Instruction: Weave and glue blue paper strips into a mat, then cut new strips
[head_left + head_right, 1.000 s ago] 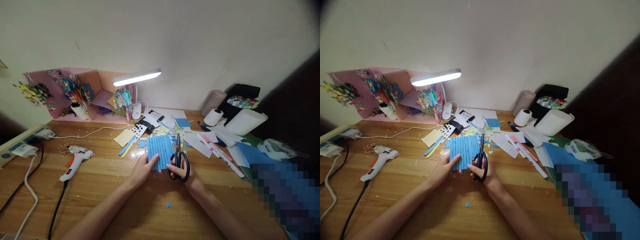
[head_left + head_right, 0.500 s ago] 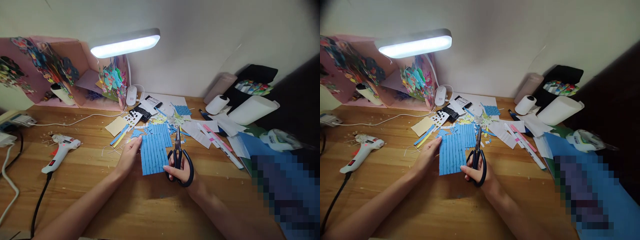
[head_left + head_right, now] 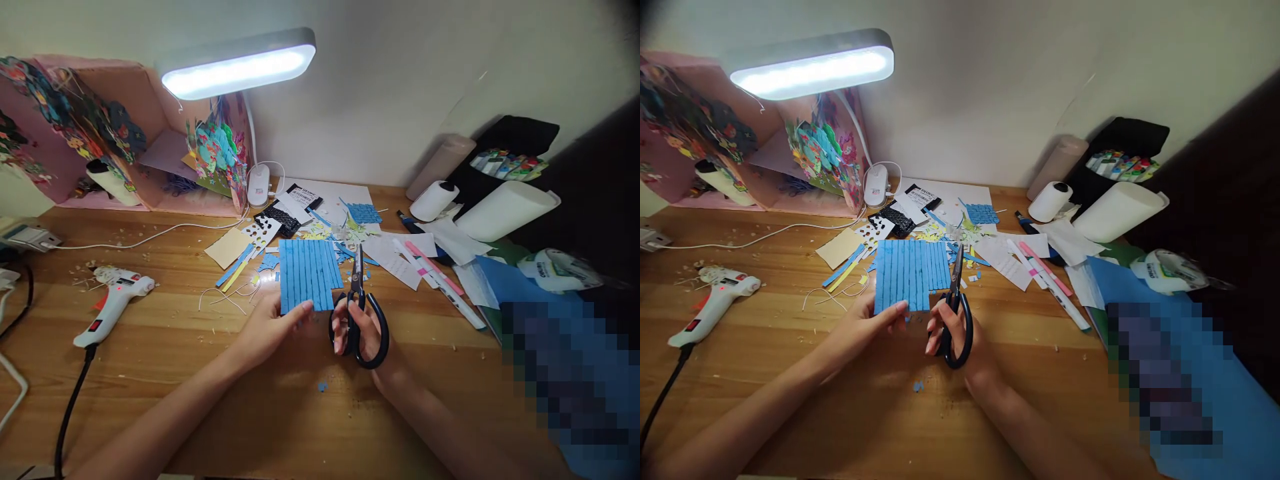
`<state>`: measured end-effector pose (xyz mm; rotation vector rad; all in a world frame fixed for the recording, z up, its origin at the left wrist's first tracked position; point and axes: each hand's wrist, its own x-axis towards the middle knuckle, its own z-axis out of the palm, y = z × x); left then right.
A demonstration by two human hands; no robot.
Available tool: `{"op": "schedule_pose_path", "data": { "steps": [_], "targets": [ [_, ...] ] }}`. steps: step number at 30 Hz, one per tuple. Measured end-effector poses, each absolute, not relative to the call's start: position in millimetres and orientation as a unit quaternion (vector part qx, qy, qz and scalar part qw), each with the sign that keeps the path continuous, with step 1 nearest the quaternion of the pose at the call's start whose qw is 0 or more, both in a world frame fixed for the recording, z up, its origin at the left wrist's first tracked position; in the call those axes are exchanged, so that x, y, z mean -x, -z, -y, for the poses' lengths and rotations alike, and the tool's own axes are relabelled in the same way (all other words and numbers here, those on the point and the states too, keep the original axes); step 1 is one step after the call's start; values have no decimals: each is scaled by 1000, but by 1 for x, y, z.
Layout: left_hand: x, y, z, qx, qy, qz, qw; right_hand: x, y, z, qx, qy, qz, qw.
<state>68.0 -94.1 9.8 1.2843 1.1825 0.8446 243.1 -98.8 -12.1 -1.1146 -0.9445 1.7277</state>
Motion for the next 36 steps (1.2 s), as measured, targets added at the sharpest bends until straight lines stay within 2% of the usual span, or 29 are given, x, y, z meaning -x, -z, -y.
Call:
{"op": "schedule_pose_path", "data": {
  "steps": [3,9,14,20,36],
  "targets": [
    [-63,-12,91,-533,-403,-526,525,-238,11,106,381,-759,346,399],
    [-59,-16,91,-488,-457,-552,499,-231,14,125,292,-836,373,276],
    [-60,-18,93,-505,-450,-552,488,-229,15,137,289,-790,432,324],
    [-62,-20,97,-559,-420,-549,457,-233,23,136,278,-777,458,330],
    [-64,-18,97,-547,-434,-533,478,-234,27,140,334,-707,519,345]
  ]
}}
